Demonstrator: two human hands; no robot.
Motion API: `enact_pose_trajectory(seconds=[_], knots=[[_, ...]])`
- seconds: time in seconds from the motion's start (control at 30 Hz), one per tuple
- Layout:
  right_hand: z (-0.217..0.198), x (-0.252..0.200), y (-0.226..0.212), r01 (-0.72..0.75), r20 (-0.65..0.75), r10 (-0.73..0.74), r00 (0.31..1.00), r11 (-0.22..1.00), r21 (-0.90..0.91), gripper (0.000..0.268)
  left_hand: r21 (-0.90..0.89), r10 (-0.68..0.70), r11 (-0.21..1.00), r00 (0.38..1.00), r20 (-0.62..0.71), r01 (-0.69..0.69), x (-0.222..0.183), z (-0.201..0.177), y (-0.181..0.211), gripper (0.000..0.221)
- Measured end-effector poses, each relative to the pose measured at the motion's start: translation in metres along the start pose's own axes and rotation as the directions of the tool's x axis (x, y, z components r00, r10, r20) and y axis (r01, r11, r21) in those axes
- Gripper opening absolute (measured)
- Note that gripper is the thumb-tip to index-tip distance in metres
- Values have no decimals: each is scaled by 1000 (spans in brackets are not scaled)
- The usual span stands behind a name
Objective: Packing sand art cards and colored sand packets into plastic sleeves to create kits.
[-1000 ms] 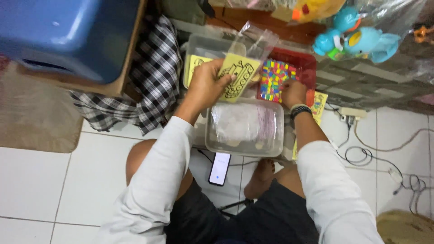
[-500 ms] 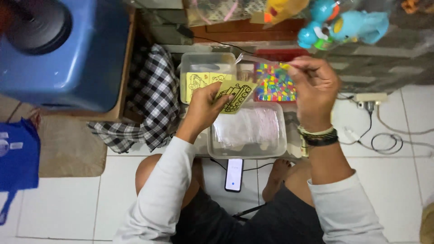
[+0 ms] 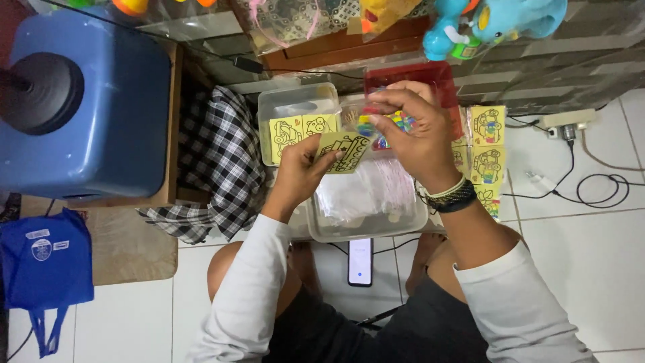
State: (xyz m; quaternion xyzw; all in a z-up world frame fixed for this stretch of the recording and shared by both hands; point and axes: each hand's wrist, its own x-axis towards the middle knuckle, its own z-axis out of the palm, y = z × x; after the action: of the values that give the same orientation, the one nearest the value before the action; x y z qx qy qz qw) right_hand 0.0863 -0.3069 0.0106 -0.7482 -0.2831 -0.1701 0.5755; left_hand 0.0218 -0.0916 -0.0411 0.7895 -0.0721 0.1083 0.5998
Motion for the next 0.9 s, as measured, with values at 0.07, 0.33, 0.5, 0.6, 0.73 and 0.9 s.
enact_pose_trajectory(seconds=[0.07,0.33,0.5,0.6,0.73,0.9], knots=[[-2,-1,-1,-11,23,11,1000,1000,-21,21,-29,-14,999,1000,9,15,0,1,7,14],[3,-3,4,6,78,-3,997,1000,-31,8,-145,-96,984,992,77,106,-3,0,6,15],[4,1,0,28,112,-26,993,1000,-10,12,-202,-131,968,987,96,148,-4,-4,7,16],[4,0,3,60,97,-58,994,998,-18,13,-225,-128,963,988,88,145,-3,-4,15,13],[4,3,3,81,108,-80,991,997,-10,14,-231,-120,963,989,86,137,-2,-6,3,12],[8,2,13,139,114,-134,984,990,-36,6,-239,-104,963,990,95,124,-1,-2,10,11]])
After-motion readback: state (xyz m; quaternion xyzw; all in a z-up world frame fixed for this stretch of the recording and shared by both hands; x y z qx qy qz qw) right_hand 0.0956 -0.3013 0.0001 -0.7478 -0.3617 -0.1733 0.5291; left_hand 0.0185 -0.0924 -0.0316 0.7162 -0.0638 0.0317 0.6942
